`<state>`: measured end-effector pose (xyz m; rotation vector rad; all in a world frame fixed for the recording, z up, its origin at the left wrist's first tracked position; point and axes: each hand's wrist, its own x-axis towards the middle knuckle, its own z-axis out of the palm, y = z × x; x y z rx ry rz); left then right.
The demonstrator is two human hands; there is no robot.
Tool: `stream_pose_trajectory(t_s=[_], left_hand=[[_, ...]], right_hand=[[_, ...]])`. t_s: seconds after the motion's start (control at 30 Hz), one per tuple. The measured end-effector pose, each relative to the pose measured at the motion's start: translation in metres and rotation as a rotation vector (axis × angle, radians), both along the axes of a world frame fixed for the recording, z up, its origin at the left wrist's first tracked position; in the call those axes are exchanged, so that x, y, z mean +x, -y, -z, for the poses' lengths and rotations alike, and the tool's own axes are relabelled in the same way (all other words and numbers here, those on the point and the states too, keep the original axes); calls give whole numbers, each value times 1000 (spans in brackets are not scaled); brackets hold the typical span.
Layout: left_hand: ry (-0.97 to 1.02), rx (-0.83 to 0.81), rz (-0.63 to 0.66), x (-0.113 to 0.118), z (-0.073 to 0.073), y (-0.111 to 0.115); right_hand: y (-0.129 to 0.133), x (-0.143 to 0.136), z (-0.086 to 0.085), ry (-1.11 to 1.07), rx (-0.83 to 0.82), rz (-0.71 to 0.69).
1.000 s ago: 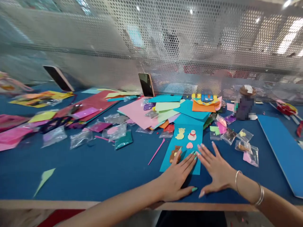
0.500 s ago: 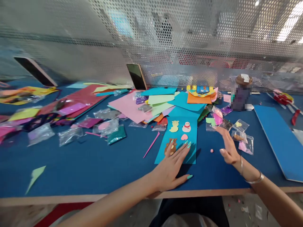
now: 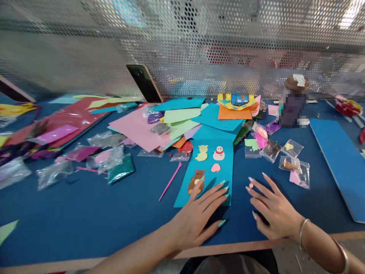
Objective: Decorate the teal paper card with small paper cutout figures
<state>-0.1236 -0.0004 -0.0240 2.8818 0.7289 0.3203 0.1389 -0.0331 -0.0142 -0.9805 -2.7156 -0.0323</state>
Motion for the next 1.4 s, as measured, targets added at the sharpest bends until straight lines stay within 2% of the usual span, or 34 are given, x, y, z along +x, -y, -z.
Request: stream_pose_trajectory(t_s=[0.17, 0.3, 0.57, 0.67, 0.77, 0.83, 1.0, 1.07, 1.17, 1.27, 1.4], left_hand=[[10, -4, -2, -1, -1, 1], [7, 26, -1, -1, 0, 1], [-27, 40, -15, -1, 0, 2], [-46, 30, -17, 0, -1, 2], [-51, 23, -21, 0, -2, 1], [-48, 26, -24, 0, -1, 2], [-56, 46, -17, 0, -1, 3], [-58, 40, -21, 1, -1, 3], [-56, 24, -27, 1, -1, 4], [-66, 23, -24, 1, -1, 4], [-81, 42, -20, 1, -1, 4]], right_hand=[[2, 4, 4, -49, 118, 60], [-1, 3, 5, -140, 47, 141], [1, 5, 4, -168, 58, 81], [-1, 4, 3, -108, -35, 45], [-4, 2, 3, -32, -104, 76], [-4, 2, 2, -25, -87, 94], [-1, 1, 1, -1, -114, -2], [-2, 0, 1, 35, -137, 39], [-3, 1, 2, 6, -86, 96], [-1, 3, 0, -49, -36, 63], [0, 3, -2, 10, -83, 37]])
